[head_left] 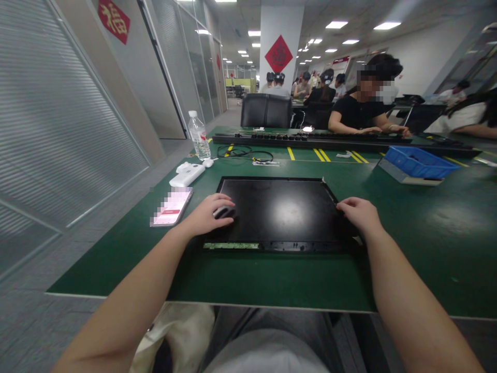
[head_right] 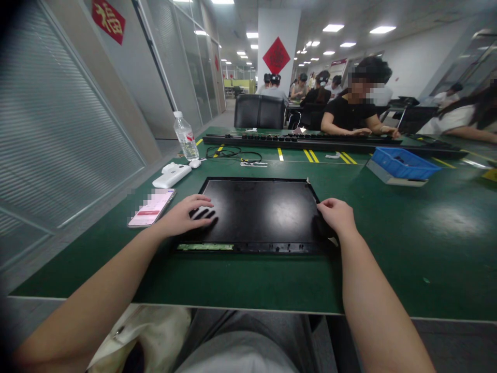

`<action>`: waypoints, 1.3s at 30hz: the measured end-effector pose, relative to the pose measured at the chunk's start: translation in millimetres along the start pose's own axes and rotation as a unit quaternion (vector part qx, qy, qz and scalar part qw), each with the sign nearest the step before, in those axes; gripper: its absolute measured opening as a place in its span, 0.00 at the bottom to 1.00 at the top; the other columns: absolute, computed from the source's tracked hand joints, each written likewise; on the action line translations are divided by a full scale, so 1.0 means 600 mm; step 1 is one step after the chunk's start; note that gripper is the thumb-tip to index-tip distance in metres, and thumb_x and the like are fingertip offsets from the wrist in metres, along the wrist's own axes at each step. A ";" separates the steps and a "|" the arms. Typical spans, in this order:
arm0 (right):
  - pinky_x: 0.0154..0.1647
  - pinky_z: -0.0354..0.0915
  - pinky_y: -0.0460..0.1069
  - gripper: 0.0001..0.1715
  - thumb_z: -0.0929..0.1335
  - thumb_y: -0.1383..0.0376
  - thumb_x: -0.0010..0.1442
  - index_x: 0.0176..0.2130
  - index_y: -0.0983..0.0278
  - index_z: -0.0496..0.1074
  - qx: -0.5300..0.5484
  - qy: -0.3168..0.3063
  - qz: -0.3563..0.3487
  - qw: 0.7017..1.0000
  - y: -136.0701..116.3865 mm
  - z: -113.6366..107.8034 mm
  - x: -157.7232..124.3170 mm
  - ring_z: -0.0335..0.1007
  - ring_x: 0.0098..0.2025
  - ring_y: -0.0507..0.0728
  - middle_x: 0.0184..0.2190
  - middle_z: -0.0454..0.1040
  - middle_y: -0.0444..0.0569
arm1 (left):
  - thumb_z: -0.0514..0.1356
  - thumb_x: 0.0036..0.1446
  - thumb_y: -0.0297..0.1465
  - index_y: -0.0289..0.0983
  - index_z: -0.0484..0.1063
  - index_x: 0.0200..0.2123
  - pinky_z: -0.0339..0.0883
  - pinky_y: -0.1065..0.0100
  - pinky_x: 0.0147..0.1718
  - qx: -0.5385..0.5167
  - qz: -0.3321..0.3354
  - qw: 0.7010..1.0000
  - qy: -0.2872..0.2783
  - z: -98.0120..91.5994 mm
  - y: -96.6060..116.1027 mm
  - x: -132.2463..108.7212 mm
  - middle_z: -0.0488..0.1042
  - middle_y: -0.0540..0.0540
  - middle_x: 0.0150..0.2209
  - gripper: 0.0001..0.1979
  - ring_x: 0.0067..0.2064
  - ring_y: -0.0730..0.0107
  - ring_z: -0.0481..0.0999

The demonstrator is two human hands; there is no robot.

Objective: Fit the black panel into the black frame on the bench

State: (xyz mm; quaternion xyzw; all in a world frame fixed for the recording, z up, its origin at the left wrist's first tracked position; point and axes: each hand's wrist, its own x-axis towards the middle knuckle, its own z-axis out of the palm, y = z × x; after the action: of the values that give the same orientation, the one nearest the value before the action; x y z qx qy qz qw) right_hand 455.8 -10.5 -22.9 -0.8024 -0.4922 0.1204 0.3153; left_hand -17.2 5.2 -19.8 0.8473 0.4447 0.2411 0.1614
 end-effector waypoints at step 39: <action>0.40 0.66 0.52 0.07 0.69 0.60 0.52 0.27 0.59 0.77 -0.026 0.012 -0.035 0.999 -0.008 0.004 -0.006 0.75 0.36 0.59 0.30 0.81 0.49 | 0.64 0.54 0.29 0.39 0.80 0.35 0.65 0.72 0.30 0.002 0.065 0.981 -0.184 -0.007 0.085 -0.007 0.80 0.49 0.32 0.05 0.29 0.71 0.76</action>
State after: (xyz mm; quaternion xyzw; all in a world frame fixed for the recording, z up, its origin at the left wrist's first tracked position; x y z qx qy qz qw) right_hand 449.8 -11.1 -22.2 -0.7943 -0.5188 0.0866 0.3040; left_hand 12.5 -26.2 7.5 0.9045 0.3520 0.0902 0.2231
